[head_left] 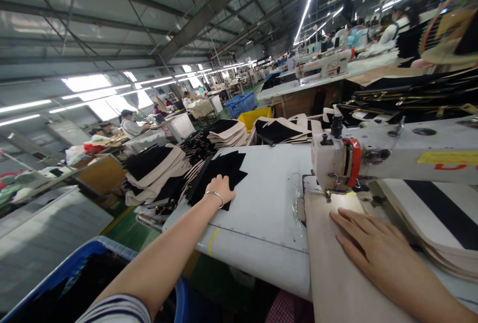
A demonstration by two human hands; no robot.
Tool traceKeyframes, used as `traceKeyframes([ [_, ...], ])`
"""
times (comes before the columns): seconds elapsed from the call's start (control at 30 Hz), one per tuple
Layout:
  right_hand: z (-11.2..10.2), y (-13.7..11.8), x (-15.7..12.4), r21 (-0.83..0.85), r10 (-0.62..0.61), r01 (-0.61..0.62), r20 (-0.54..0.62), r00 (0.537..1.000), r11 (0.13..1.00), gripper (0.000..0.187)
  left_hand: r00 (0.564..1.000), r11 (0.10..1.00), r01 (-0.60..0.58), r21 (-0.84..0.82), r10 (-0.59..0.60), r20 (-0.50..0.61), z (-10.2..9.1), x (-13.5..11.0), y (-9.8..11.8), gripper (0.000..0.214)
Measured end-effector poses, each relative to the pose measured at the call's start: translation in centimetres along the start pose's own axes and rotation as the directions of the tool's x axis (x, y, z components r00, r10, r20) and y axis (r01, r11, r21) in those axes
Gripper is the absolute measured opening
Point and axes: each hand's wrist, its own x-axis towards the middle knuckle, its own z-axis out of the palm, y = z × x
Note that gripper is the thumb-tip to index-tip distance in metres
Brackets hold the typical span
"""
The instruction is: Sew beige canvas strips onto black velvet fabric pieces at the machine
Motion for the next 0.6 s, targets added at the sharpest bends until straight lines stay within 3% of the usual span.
traceKeyframes([
  [0.23,0.9,0.2,-0.3,-0.033,-0.011,0.010,-0.024,1.000,0.999,0.054,0.998,1.000,0.006,0.016,-0.007,0.059,-0.2,-0.1,0.7,0.035],
  [0.33,1.0,0.4,-0.2,-0.034,-0.022,0.020,-0.038,0.999,0.999,0.054,0.999,1.000,0.003,0.005,-0.003,0.041,-1.3,-0.4,0.4,0.033],
  [0.5,0.4,0.9,0.9,-0.010,-0.048,0.048,0.010,0.999,0.999,0.048,0.997,0.998,-0.005,-0.056,0.001,-0.083,-7.1,-0.2,-1.8,0.036],
  [0.6,-0.2,0.9,1.7,0.006,-0.040,0.040,0.013,0.999,0.999,0.045,0.993,0.989,-0.083,-0.122,0.071,-0.097,-10.3,-0.6,-2.3,0.037],
])
